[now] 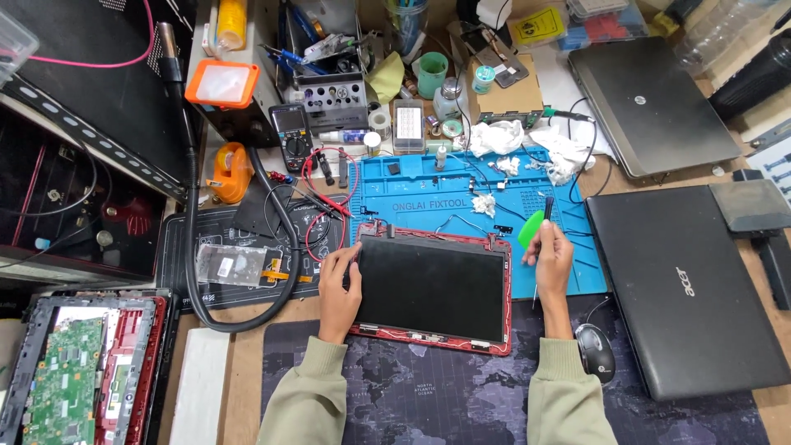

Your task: Disassembling the screen assembly of a laptop using a prying tool and a screwdriver on a repair bench.

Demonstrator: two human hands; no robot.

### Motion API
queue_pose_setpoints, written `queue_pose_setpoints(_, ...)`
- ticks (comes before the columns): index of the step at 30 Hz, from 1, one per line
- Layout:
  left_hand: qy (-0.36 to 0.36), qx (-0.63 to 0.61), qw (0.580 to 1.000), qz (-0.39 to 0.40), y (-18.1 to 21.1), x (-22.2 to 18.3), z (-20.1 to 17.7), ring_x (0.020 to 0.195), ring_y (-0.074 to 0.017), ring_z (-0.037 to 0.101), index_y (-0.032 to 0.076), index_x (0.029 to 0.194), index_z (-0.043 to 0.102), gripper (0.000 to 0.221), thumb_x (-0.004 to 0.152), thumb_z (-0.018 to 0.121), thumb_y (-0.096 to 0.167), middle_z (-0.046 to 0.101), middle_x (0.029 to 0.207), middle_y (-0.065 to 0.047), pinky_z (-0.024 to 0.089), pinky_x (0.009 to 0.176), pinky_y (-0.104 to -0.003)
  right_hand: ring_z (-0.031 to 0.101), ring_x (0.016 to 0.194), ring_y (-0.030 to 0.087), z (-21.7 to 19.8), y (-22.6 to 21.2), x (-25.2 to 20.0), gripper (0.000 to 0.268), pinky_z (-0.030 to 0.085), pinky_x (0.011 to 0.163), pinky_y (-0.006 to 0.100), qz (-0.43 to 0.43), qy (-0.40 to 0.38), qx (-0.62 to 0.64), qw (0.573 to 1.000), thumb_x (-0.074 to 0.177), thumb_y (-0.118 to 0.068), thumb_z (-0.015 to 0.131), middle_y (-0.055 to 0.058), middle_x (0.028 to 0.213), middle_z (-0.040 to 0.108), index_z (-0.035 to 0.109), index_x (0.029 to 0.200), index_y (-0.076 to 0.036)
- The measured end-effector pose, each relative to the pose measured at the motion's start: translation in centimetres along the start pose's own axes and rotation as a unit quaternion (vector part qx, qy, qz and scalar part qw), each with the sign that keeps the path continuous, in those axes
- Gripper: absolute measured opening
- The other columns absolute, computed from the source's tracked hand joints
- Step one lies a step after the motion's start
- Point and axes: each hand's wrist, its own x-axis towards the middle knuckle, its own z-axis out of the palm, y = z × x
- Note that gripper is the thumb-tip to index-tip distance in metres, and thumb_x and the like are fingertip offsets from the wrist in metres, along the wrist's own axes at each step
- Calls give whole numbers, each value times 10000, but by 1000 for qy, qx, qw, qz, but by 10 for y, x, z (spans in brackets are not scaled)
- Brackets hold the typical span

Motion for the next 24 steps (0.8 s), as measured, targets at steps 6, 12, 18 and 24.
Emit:
queue_pose_setpoints(6, -1, -7, 1000, 0, -3, 1, 1, 1151, -299, 605, 163, 1335, 686, 377, 1022, 503, 60, 638, 1183, -108, 494, 1028, -450, 570, 433, 168, -1, 6, 1, 453, 502, 474, 264, 1, 1, -7, 1000, 1169, -254, 457, 103, 585, 547, 509, 754, -80)
queue_pose_setpoints(12, 9, -28, 1000, -1, 5, 0, -4, 1159, -315, 616, 147, 1328, 693, 381, 1027, 485, 37, 655, 1178, -108, 491, 1029, -472, 632, 518, 188, 3, -1, -1, 461, 551, 542, 293, 6, 7, -6, 1000, 1179, -260, 458, 139, 662, 610, 502, 758, -77)
queue_pose_setpoints(18, -1, -138, 987, -86, 37, -8, -27, 1244, -379, 588, 105, 1395, 642, 395, 1032, 500, 43, 643, 1260, -209, 464, 1069, -481, 727, 987, 327, -1, -34, -25, 488, 590, 906, 467, 63, -22, -36, 997, 1183, -303, 447, 245, 1101, 720, 475, 775, -38)
queue_pose_setpoints(24, -62, -176, 968, -166, 57, -21, -40, 1332, -478, 522, 97, 1475, 559, 474, 1002, 542, 73, 571, 1381, -315, 429, 1119, -514, 647, 1184, 445, 1, -91, -75, 479, 559, 958, 530, 167, -69, -114, 977, 1145, -336, 461, 306, 1241, 675, 681, 1143, 90)
